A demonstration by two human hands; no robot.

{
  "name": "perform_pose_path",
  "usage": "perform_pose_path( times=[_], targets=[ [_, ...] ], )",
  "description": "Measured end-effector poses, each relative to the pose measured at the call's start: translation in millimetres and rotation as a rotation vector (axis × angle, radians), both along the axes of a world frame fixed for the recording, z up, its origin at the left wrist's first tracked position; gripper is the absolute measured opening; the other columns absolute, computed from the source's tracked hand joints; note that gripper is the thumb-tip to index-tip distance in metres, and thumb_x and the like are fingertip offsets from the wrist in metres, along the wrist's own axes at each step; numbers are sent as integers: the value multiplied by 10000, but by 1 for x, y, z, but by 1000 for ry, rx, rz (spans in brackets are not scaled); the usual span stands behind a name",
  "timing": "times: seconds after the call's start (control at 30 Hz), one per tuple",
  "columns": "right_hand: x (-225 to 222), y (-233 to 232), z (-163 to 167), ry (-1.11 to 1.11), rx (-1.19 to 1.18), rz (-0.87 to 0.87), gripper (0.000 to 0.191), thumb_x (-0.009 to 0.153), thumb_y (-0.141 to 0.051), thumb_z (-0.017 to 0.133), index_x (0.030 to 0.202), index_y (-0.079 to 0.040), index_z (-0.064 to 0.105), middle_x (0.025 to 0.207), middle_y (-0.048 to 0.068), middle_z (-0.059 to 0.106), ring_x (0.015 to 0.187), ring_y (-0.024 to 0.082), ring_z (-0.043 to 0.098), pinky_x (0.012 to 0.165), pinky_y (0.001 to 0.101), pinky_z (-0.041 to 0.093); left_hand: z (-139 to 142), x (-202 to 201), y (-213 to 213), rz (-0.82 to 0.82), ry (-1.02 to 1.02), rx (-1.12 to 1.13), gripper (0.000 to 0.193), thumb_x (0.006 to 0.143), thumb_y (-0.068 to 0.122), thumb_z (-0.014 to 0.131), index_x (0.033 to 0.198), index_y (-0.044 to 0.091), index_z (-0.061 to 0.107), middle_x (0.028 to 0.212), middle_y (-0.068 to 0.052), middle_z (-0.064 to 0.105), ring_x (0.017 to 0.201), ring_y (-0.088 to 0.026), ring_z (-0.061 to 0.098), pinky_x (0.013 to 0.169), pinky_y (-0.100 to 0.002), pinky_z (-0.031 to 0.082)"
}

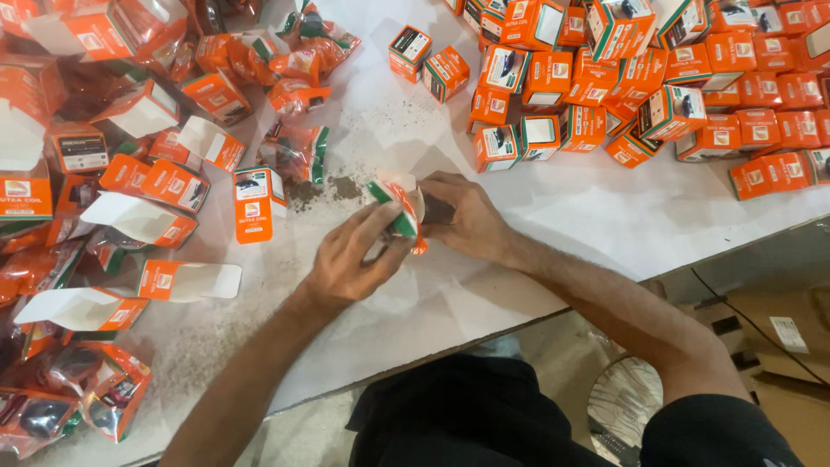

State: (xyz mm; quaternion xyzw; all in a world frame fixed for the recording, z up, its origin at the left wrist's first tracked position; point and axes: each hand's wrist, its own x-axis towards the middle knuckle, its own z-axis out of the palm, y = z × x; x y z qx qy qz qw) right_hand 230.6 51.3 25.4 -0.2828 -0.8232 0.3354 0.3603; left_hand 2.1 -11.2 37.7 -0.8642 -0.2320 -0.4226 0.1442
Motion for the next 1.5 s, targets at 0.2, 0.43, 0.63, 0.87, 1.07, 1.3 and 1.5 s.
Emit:
perform_pose_path(
  times=[0.2,0.43,0.63,0.87,1.07,1.3,1.5],
  targets=[
    [-4,-8,3,-5,-23,14,550,793,-152,891,1244,-14,607,1131,137,659,1048,326,667,898,405,543,-8,7,5,228,31,-274,472,832,140,825,1262,-2,690,1294,-169,618,1344,-379,505,1185,-624,386],
    [-4,-14,11,-14,-27,13,573,774,-89,865,1277,-27,597,1205,137,645,1100,358,649,909,419,544,4,31,3,440,-129,-373,163,816,138,804,963,90,752,1479,-291,388,1409,-541,304,1136,-694,234],
    [-5,-14,8,-68,-1,-25,631,772,-76,857,1344,-48,592,1178,139,651,1108,369,644,918,428,547,5,34,7,344,-557,-843,327,849,87,764,1139,56,615,1429,-253,488,1018,-304,589,864,-439,542],
    [-2,-20,-12,5,-178,-48,690,913,-158,809,1457,-27,406,1373,165,649,1241,363,652,994,425,548,-14,31,27,368,-654,-1150,249,927,106,680,1154,5,694,896,-100,744,738,-123,684,649,-314,566],
    [-5,-22,-17,-182,356,-42,614,911,-102,763,1450,0,487,1419,251,550,1139,439,626,958,493,526,-17,18,24,176,-684,-1284,360,878,53,657,1236,23,650,886,-72,669,683,-128,611,599,-321,507],
    [-7,-23,-11,-209,352,-13,545,883,-69,741,1381,-18,526,1423,237,534,1128,437,624,934,497,520,-17,-9,32,-75,-981,-1591,116,999,108,674,1011,-5,693,838,-88,664,642,-120,578,572,-315,534],
    [-8,-25,-9,-174,267,-51,406,872,-64,760,1185,-95,503,1374,201,605,1130,423,641,916,492,534,-19,14,24,206,-421,-592,209,852,-50,693,1058,-12,678,1134,-156,709,1016,-361,661,878,-417,556]
  ],
)
